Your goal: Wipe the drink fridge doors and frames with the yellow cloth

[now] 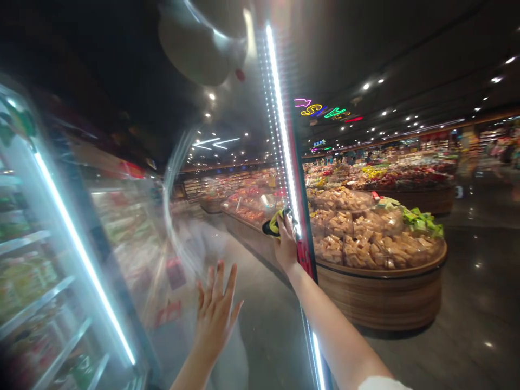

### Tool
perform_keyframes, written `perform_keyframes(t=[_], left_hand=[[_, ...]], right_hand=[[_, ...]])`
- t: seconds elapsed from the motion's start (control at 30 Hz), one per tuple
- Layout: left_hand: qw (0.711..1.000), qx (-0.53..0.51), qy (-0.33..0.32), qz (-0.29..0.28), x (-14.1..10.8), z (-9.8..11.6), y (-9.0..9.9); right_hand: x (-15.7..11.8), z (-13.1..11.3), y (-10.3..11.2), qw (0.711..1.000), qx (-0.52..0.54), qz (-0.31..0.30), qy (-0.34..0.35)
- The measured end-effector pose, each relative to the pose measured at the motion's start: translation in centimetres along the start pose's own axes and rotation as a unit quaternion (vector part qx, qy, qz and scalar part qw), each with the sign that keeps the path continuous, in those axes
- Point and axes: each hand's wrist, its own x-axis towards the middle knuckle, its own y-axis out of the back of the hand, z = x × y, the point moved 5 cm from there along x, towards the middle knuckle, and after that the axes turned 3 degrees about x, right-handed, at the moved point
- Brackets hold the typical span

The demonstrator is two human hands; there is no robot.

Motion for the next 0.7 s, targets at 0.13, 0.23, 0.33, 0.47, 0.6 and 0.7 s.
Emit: perform_keyframes(t=[0.13, 0.23, 0.33, 0.47, 0.6, 0.7], left_hand=[[1.0, -0.001, -0.001, -0.001, 1.9, 0.9, -0.8], [1.0, -0.005, 0.0, 0.003, 2.3, 1.4, -1.0], [1.0, -0.002, 0.002, -0.014, 2.2, 1.3, -0.9], [1.0, 0.01, 0.017, -0.019, 2.8, 0.8, -0.4], [0.999, 0.022, 0.025, -0.025, 3.8, 0.9, -0.3], [0.999, 0.02, 0.027, -0.026, 3.9, 0.9, -0.2]], right_hand=[[4.9, -1.0, 0.7, 0.999, 0.021, 0.033, 0.019], [1.4, -0.5, 1.2, 0.998, 0.015, 0.063, -0.005], [-1.4, -0.2, 1.3, 0.997, 0.022, 0.066, -0.01], [4.3, -0.8, 0.7, 0.995, 0.047, 0.088, -0.014], [9.2, -2.2, 0.2, 0.996, 0.038, 0.079, 0.014], [5.3, -2.5, 0.7, 0.994, 0.018, -0.035, 0.099]])
